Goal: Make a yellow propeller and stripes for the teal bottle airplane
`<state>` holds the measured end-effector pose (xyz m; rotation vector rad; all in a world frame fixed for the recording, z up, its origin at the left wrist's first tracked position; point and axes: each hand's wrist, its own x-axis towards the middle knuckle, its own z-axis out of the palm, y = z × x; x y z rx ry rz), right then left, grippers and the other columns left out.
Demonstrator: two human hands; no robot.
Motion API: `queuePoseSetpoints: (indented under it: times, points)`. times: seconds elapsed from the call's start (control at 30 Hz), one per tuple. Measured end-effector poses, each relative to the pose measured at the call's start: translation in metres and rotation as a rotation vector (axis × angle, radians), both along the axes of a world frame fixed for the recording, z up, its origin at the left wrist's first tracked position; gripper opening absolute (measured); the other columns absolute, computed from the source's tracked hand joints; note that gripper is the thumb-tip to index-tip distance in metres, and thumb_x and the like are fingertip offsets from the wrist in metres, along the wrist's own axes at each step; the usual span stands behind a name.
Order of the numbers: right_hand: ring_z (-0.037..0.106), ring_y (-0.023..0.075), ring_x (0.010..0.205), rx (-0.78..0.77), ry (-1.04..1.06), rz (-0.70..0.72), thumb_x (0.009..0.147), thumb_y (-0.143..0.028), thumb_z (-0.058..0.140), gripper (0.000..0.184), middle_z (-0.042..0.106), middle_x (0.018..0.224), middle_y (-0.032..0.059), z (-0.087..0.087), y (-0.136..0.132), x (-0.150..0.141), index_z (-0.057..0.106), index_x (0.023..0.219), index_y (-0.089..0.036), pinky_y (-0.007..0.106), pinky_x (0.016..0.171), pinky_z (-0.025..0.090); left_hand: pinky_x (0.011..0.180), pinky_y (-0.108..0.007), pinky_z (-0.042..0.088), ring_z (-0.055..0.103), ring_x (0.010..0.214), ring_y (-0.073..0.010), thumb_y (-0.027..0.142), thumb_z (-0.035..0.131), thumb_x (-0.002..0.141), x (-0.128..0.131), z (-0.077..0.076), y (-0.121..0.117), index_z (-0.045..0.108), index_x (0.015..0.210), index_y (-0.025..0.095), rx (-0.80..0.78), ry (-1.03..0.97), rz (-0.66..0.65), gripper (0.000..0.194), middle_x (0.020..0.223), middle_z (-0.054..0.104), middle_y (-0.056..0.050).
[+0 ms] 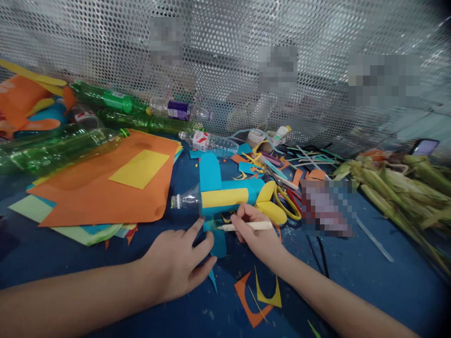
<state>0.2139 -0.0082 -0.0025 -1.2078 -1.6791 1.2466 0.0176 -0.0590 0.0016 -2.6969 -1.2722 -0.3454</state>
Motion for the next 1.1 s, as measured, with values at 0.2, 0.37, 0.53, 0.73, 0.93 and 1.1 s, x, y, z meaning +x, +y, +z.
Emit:
queuePoseSetpoints:
  times: [0.2, 0.37, 0.53, 0.73, 0.93, 1.1]
  points:
    - [0.036, 0.0086, 0.038, 0.006, -0.003, -0.013, 0.085, -0.032, 0.048, 0.026, 0.041, 0.042, -0.0083, -0.0009, 0.0007, 0.0006, 0.036, 0.065, -0.022, 0.021, 0.041, 0.029, 0.046, -0.039, 0.051, 0.065, 0.062, -0.0255, 0.039, 0.032, 0.088, -0.0002, -0.0007, -0.0007, 0.056, 0.109, 0.017, -0.011, 0.011, 0.011, 0.038, 0.116, 0.057, -0.021]
    - [0.035, 0.0087, 0.038, 0.011, 0.001, -0.022, 0.085, -0.032, 0.048, 0.026, 0.04, 0.042, -0.0085, -0.0013, 0.0008, 0.0006, 0.035, 0.064, -0.022, 0.021, 0.041, 0.03, 0.046, -0.04, 0.051, 0.064, 0.061, -0.0255, 0.038, 0.031, 0.088, -0.0011, -0.0011, 0.0002, 0.056, 0.109, 0.018, -0.025, 0.009, 0.011, 0.038, 0.117, 0.056, -0.021]
    - [0.034, 0.0086, 0.038, 0.0, 0.0, -0.032, 0.085, -0.031, 0.048, 0.026, 0.04, 0.042, -0.0088, -0.0011, 0.0006, 0.0005, 0.035, 0.065, -0.023, 0.021, 0.04, 0.029, 0.046, -0.04, 0.051, 0.064, 0.06, -0.025, 0.039, 0.031, 0.089, -0.0004, 0.0, 0.0009, 0.055, 0.11, 0.018, -0.041, 0.03, 0.014, 0.038, 0.119, 0.055, -0.021]
    - [0.034, 0.0081, 0.038, 0.012, -0.009, -0.031, 0.085, -0.029, 0.047, 0.026, 0.038, 0.041, -0.0092, -0.0002, 0.0012, 0.0006, 0.034, 0.064, -0.022, 0.021, 0.04, 0.029, 0.046, -0.04, 0.05, 0.063, 0.058, -0.0244, 0.039, 0.029, 0.089, 0.0, -0.0002, -0.0011, 0.055, 0.11, 0.018, -0.034, 0.029, 0.017, 0.039, 0.12, 0.055, -0.02]
    - [0.033, 0.008, 0.038, 0.007, -0.015, -0.032, 0.085, -0.028, 0.047, 0.026, 0.038, 0.041, -0.0093, -0.0003, 0.001, 0.0006, 0.035, 0.064, -0.022, 0.02, 0.04, 0.028, 0.046, -0.04, 0.051, 0.064, 0.06, -0.025, 0.039, 0.03, 0.089, -0.0003, -0.0018, 0.0003, 0.055, 0.11, 0.018, -0.034, 0.026, 0.017, 0.039, 0.119, 0.056, -0.02]
    - [0.03, 0.0078, 0.037, 0.039, -0.043, -0.06, 0.084, -0.026, 0.047, 0.027, 0.035, 0.041, -0.0095, 0.0004, 0.001, 0.0009, 0.033, 0.061, -0.022, 0.021, 0.039, 0.026, 0.046, -0.039, 0.051, 0.064, 0.06, -0.025, 0.039, 0.03, 0.089, 0.0001, -0.0018, 0.0013, 0.056, 0.108, 0.018, -0.013, 0.016, 0.008, 0.039, 0.118, 0.056, -0.02]
